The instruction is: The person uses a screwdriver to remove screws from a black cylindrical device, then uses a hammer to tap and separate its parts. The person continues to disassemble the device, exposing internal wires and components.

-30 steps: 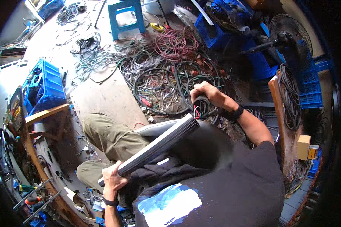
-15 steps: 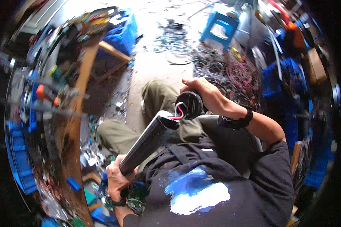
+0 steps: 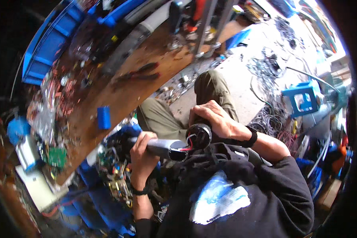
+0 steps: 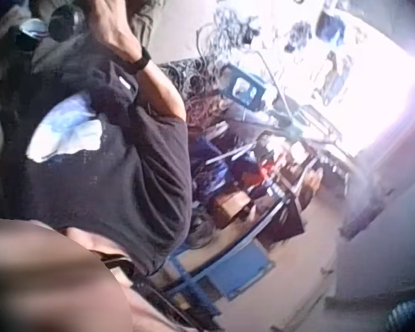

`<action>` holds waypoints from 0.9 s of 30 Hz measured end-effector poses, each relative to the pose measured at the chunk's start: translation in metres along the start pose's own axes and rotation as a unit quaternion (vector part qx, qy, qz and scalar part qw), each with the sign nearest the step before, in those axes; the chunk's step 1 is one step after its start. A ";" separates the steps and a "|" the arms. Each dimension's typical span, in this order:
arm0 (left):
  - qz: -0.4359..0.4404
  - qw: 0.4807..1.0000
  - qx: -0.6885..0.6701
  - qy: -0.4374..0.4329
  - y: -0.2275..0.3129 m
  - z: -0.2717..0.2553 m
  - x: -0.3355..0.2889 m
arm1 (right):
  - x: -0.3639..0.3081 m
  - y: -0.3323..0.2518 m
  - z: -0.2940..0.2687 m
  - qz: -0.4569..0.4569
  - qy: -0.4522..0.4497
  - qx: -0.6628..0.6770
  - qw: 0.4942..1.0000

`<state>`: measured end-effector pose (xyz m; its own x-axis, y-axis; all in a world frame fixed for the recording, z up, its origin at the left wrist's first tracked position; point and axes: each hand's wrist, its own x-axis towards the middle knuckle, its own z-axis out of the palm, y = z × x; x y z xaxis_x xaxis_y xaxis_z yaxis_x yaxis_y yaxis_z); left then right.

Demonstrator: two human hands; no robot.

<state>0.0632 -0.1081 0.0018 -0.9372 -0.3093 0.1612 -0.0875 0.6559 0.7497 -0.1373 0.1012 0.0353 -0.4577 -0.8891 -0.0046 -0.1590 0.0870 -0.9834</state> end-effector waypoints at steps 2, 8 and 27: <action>-0.031 0.999 -0.010 0.027 0.001 0.005 -0.007 | 0.015 0.014 0.011 -0.019 -0.035 -0.001 0.999; -0.013 0.994 0.047 0.099 0.029 0.024 -0.020 | 0.029 0.063 0.035 -0.073 -0.088 0.060 0.992; -0.024 0.994 0.066 0.080 0.057 0.071 0.005 | 0.008 0.131 0.035 -0.076 -0.111 0.139 0.981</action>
<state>0.0295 -0.0233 -0.0006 -0.8662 -0.4411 0.2350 -0.1847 0.7195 0.6695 -0.1317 0.0897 -0.0995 -0.2400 -0.9610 0.1376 0.0474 -0.1532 -0.9871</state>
